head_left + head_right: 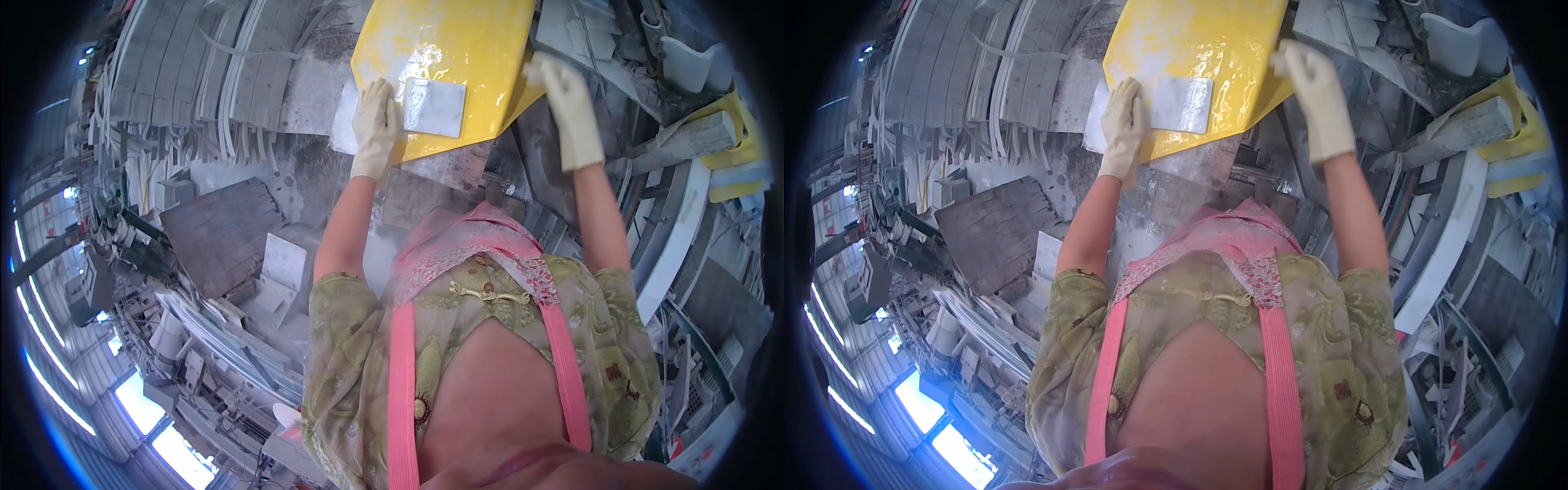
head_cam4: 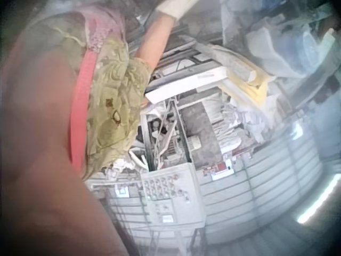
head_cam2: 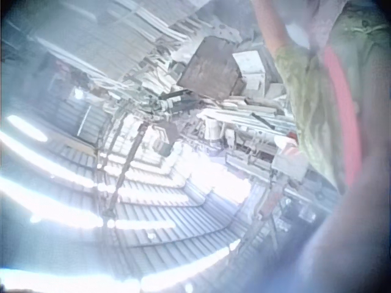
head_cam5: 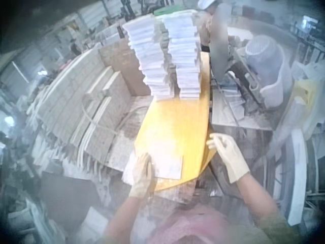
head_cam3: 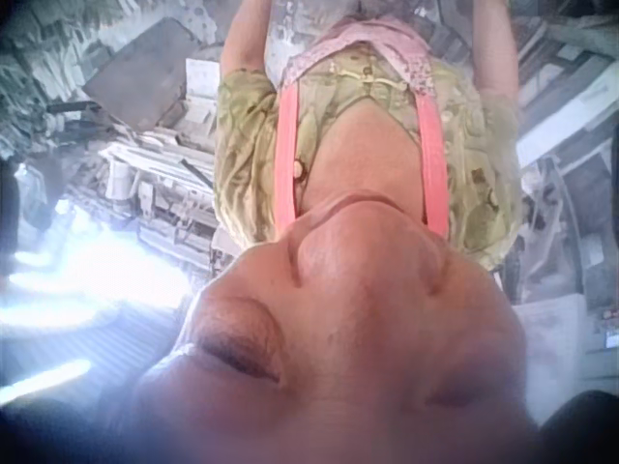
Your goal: The person repeatedly picks small white rectangular tiles from a yellow tray and stacks them into neat piles. The person also briefly inspects a tile by turning it over before placing it back on the tray. The stacks grow on the tray throughout the clip.
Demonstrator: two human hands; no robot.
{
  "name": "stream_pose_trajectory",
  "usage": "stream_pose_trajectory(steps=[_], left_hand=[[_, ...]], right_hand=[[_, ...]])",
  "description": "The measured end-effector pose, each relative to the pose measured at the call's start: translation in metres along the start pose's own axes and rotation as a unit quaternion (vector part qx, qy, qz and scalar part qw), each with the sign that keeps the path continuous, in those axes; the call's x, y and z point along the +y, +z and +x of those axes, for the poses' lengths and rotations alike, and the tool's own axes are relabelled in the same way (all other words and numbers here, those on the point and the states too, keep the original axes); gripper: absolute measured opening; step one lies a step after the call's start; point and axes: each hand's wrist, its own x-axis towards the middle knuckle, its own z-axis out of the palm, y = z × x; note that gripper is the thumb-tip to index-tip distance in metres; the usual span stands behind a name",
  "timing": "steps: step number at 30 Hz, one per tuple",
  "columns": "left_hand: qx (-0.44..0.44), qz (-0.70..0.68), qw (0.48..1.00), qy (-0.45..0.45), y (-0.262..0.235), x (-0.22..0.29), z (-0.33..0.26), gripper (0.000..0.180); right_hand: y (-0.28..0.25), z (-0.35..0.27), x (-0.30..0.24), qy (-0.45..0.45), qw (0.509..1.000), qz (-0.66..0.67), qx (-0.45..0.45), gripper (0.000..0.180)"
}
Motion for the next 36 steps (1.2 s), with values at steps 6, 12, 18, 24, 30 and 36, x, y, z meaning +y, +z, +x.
stream_pose_trajectory(steps=[6,12,18,24,30,36], left_hand=[[-0.056,0.036,0.977,-0.204,-0.010,0.051,-0.002,0.059],[-0.214,0.265,0.906,-0.250,0.018,0.116,0.021,0.107],[-0.238,0.183,0.898,-0.321,-0.002,0.130,0.046,0.109],[-0.217,0.132,0.920,-0.298,-0.016,0.116,0.058,0.074],[-0.094,-0.077,0.977,-0.175,-0.019,0.098,0.049,0.045],[-0.104,-0.109,0.965,-0.214,-0.009,0.107,0.053,0.047]], right_hand=[[0.009,-0.096,0.024,0.212,0.973,-0.011,-0.086,0.041],[-0.028,-0.096,0.029,0.113,0.988,0.046,-0.095,0.037],[-0.091,-0.125,0.031,0.111,0.994,-0.007,0.010,0.038],[-0.123,-0.170,0.046,0.168,0.976,0.019,0.140,0.037],[-0.126,-0.193,0.042,0.176,0.966,0.018,0.188,0.040],[-0.117,-0.229,0.046,0.154,0.962,0.017,0.224,0.040]])
